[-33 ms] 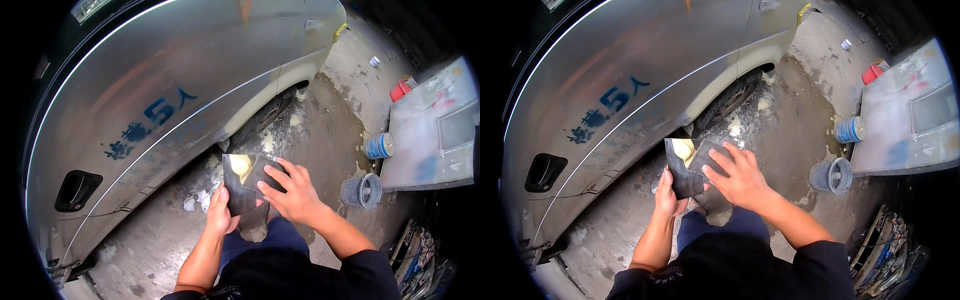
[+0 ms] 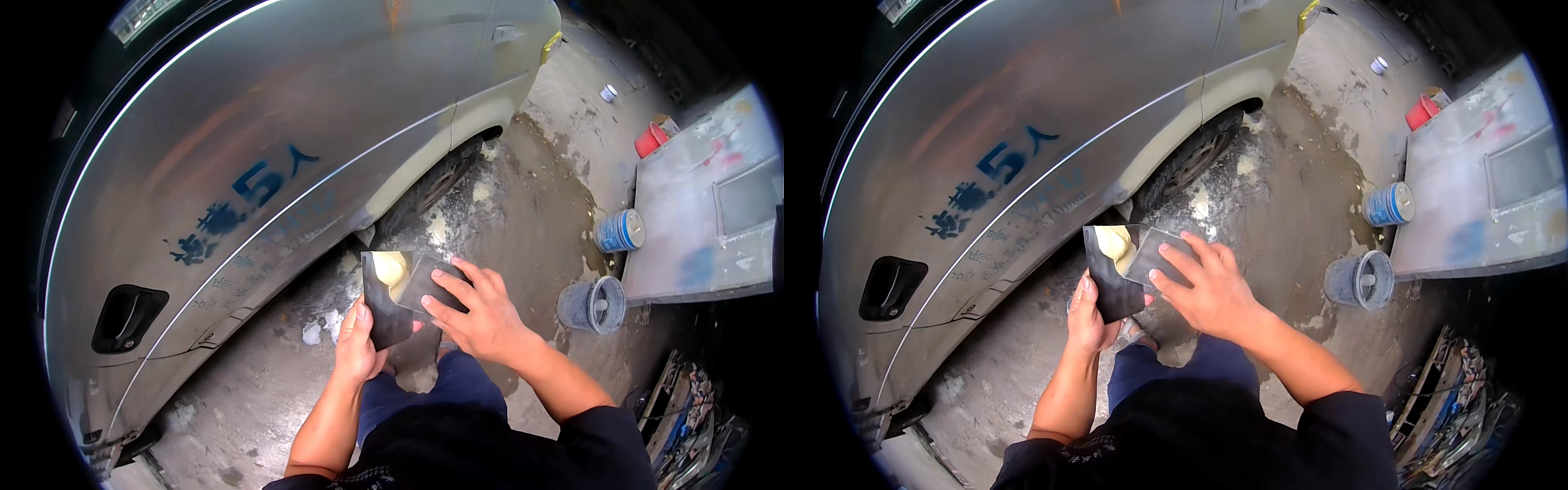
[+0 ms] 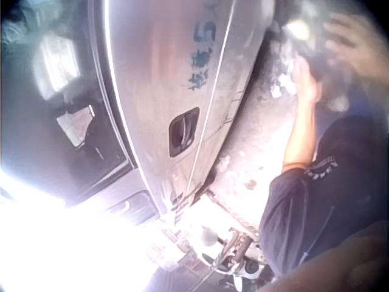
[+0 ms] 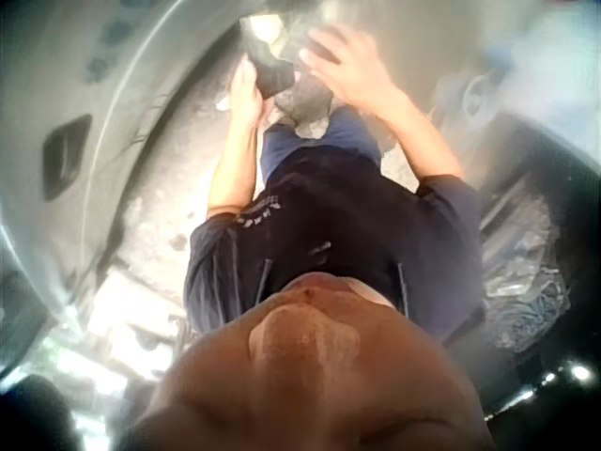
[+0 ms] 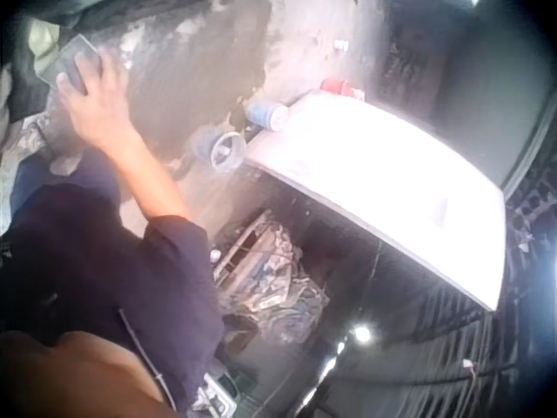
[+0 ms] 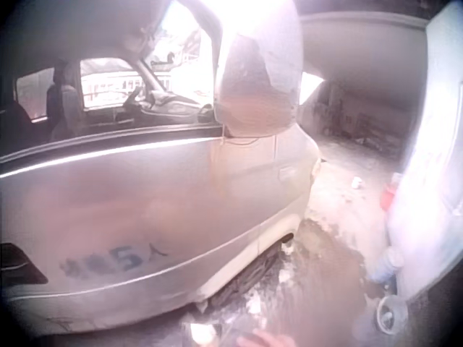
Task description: The person mixes a yellowish filler paste with a hardener on a metal putty knife and applies it to the front bumper and side fender of a silver pickup truck. The person uses a second putty knife to spread and smooth the filler on the vehicle's body panels.
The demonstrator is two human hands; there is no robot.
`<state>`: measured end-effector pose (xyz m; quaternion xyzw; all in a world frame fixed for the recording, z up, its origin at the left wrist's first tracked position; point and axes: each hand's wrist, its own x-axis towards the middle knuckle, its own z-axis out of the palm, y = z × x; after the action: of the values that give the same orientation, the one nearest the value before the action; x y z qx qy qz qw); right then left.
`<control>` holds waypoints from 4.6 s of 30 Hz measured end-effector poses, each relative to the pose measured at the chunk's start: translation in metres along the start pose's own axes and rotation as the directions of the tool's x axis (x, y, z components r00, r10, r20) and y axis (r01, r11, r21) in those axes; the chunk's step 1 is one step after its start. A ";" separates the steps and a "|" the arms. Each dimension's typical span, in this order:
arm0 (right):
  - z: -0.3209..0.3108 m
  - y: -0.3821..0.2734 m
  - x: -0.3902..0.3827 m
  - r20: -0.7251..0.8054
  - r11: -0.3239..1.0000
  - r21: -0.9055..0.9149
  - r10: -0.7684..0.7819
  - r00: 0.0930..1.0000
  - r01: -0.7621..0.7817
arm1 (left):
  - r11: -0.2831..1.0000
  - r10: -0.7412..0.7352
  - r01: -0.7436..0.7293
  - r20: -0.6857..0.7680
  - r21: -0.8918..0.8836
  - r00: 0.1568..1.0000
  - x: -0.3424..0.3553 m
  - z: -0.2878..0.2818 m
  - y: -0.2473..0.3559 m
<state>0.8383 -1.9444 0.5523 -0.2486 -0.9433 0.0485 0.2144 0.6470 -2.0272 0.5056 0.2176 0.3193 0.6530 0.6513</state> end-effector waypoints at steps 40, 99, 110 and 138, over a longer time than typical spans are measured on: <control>0.413 0.205 0.019 -0.387 0.887 -0.406 0.052 0.921 -0.220 | 0.999 0.040 -0.040 0.021 0.002 0.999 0.159 -0.370 -0.223; 0.425 0.168 -0.039 -0.331 0.873 0.468 0.028 0.943 0.138 | 0.976 0.197 -0.204 -0.093 -0.079 0.976 0.163 -0.349 -0.233; 0.425 0.201 -0.013 -0.507 0.985 0.043 0.166 0.846 -0.167 | 0.924 0.382 -0.376 -0.122 0.074 0.916 0.160 -0.337 -0.216; 0.505 0.158 0.024 -0.481 0.889 -0.083 0.361 0.799 -0.451 | 0.933 0.359 -0.352 -0.128 0.074 0.925 0.160 -0.356 -0.215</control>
<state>0.6740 -1.7877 0.0743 -0.4695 -0.7914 -0.0574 0.3872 0.5412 -1.9272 0.0842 0.2416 0.3354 0.7658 0.4926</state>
